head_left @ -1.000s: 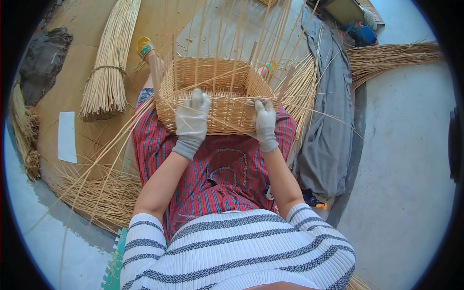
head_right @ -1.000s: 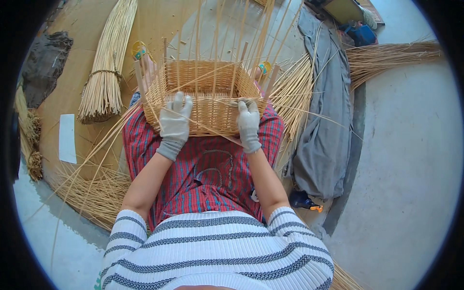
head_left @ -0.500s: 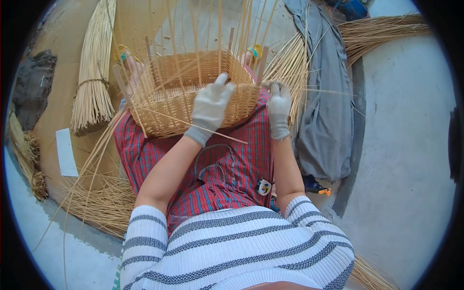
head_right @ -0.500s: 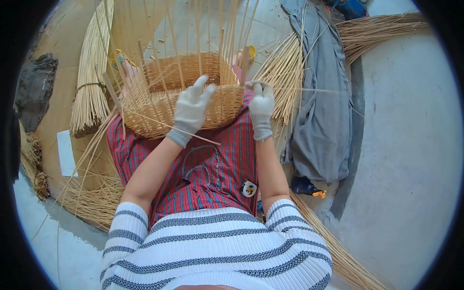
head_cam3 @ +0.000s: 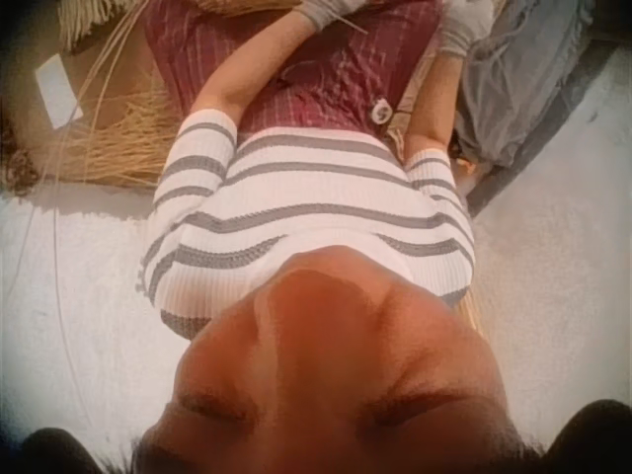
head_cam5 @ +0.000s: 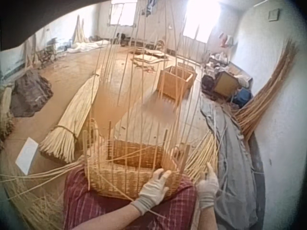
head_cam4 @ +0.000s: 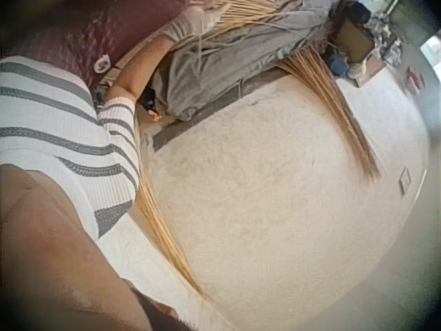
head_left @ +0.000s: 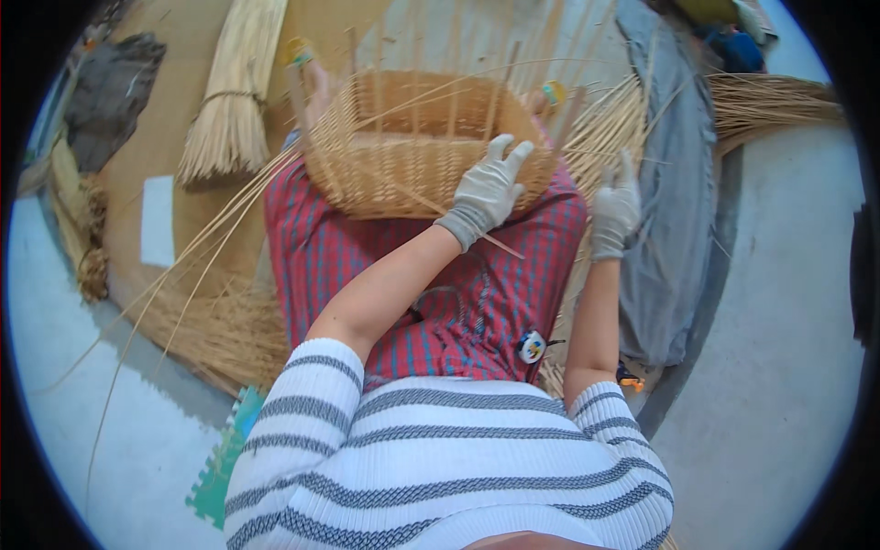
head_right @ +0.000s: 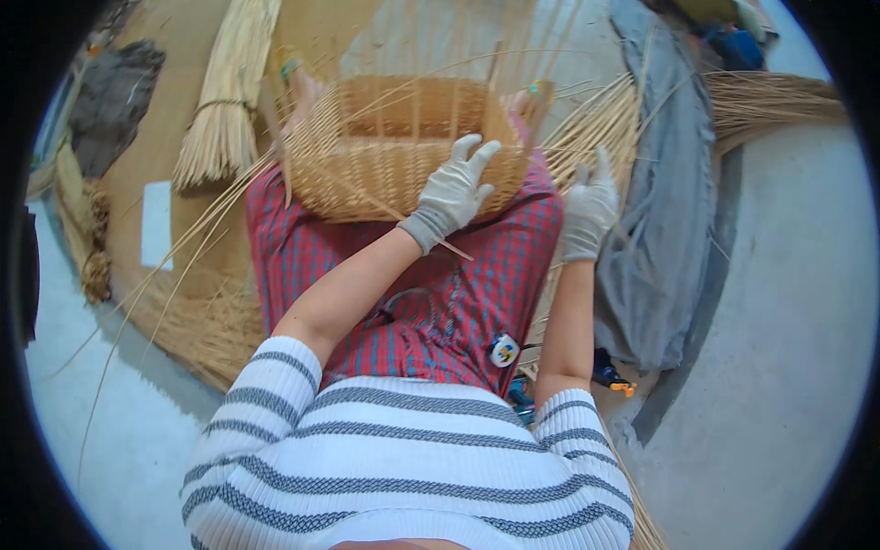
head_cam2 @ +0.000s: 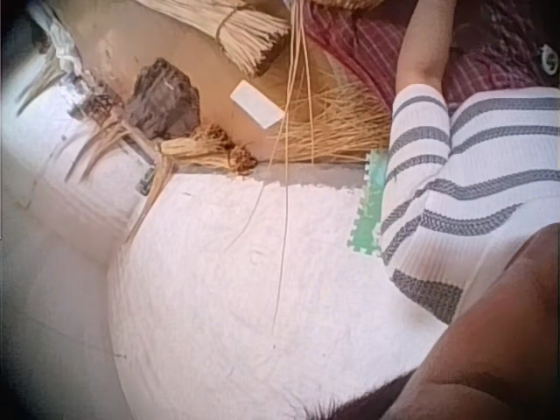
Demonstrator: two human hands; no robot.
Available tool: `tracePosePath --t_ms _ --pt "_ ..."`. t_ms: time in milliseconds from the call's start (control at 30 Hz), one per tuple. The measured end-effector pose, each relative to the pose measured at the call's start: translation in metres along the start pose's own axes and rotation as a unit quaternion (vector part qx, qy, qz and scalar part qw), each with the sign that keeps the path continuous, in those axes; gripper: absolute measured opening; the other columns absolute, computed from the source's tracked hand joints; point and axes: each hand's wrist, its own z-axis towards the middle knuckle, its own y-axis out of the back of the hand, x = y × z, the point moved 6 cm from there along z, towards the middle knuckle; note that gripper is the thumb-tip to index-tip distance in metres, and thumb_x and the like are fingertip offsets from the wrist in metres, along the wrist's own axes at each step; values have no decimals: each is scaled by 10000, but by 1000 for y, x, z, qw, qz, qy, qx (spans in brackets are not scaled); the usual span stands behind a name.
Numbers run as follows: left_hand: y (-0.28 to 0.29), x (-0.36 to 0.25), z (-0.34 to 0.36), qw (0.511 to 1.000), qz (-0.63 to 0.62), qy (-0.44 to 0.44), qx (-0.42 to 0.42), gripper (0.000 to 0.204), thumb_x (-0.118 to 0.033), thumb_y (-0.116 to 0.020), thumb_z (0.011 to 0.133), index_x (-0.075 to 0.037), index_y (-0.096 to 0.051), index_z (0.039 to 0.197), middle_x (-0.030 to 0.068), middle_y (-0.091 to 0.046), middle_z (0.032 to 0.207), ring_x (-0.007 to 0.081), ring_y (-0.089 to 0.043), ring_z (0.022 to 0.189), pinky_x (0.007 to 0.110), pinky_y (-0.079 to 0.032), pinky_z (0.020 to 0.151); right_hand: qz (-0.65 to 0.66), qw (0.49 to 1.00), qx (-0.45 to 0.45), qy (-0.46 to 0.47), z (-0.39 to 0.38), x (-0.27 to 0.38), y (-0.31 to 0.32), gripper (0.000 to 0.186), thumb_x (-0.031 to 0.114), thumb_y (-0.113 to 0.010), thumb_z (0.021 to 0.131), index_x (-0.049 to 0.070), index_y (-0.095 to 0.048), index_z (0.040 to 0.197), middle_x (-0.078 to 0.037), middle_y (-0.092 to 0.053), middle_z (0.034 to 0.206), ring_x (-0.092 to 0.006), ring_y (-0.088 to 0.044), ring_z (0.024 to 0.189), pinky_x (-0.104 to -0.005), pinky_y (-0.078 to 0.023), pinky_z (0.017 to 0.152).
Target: The recorder is weaving a rectangular basket using long plant stalks, later using clippers to trim them.
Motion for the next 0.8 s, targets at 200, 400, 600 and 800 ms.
tracePosePath --t_ms 200,400,600,800 --pt "101 122 -104 979 136 74 -136 271 -206 -638 906 -139 -623 1168 91 -627 902 295 -647 851 446 -533 753 466 855 201 -109 -29 125 -27 298 106 -583 1030 70 -622 1323 -62 -686 948 -90 -570 757 -248 -492 684" --pt "162 196 -126 945 167 232 -159 567 -238 -727 876 -219 -492 1391 98 -651 990 319 -668 841 449 -529 739 634 712 274 -124 -37 259 -71 363 195 -589 1042 48 -566 1373 6 -624 801 -39 -476 623 -209 -412 563" --pt "160 212 -118 959 99 235 -123 628 -224 -739 847 -246 -455 1407 78 -657 1126 322 -676 927 441 -538 770 596 755 206 -180 -48 194 -68 304 295 -594 1044 25 -698 1137 60 -538 723 -17 -385 572 -195 -299 492" --pt "142 153 -115 973 165 1 -159 632 -249 -725 861 -246 -486 1447 67 -594 1334 296 -686 908 418 -561 760 546 716 215 -376 -102 111 -83 277 291 -625 1027 40 -698 1118 36 -624 806 -38 -528 616 -166 -412 508"
